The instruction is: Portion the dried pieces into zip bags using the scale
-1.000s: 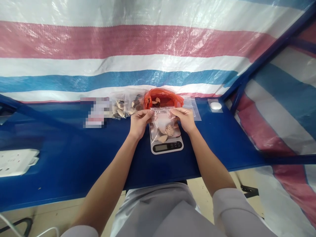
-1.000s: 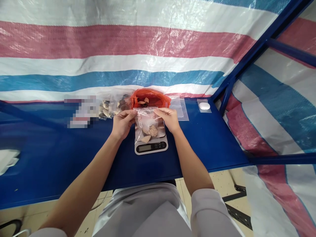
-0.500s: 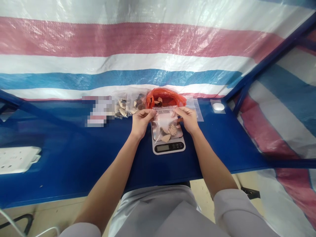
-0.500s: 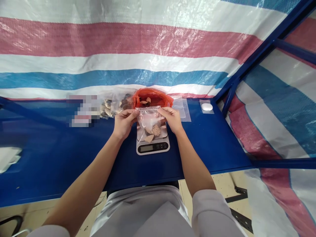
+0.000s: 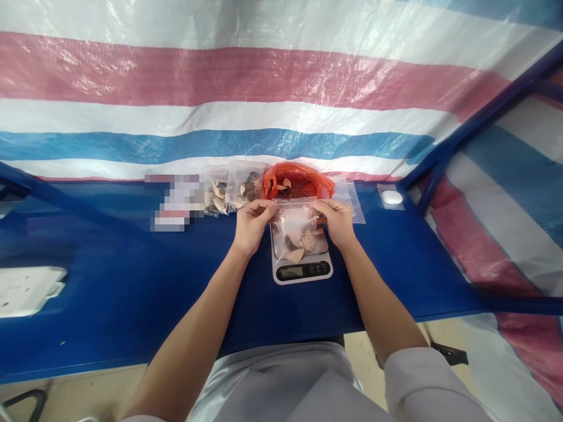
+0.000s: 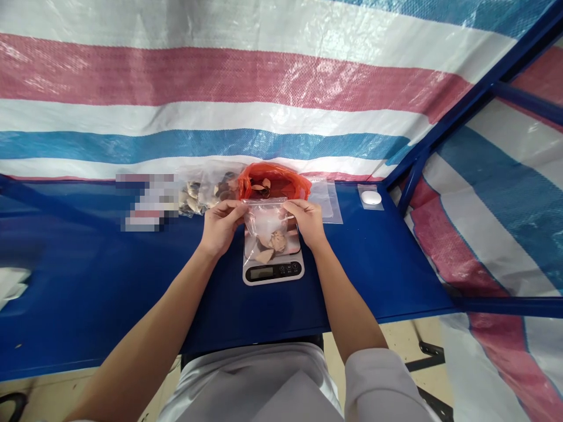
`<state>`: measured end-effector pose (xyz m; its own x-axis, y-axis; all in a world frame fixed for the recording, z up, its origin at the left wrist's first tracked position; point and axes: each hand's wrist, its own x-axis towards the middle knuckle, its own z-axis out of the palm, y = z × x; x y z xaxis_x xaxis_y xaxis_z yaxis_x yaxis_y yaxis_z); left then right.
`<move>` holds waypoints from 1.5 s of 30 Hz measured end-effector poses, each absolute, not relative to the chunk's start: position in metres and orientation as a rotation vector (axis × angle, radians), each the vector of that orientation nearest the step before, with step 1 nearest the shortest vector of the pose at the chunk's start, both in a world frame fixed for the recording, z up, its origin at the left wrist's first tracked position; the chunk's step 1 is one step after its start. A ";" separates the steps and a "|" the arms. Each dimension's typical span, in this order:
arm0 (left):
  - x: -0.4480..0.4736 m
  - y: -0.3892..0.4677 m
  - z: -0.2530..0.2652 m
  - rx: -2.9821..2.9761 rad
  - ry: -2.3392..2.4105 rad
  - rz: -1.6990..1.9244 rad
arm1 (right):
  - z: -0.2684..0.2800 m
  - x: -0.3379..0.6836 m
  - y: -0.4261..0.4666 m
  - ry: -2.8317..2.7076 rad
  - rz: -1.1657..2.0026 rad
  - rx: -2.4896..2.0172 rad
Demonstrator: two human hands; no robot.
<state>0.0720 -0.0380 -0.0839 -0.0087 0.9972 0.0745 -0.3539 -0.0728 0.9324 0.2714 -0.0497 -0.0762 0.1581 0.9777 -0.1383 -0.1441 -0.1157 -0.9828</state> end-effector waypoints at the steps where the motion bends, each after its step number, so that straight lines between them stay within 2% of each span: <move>1: 0.072 -0.039 -0.083 0.994 0.896 1.409 | -0.076 0.271 -0.050 -0.924 1.231 -1.278; 33: 0.073 -0.044 -0.084 1.175 0.905 1.412 | -0.083 0.272 -0.052 -1.015 1.226 -1.165; 40: 0.071 -0.045 -0.082 1.244 0.959 1.381 | -0.076 0.271 -0.056 -1.028 1.314 -1.225; 45: 0.072 -0.046 -0.081 1.185 0.952 1.347 | -0.080 0.272 -0.055 -1.072 1.241 -1.182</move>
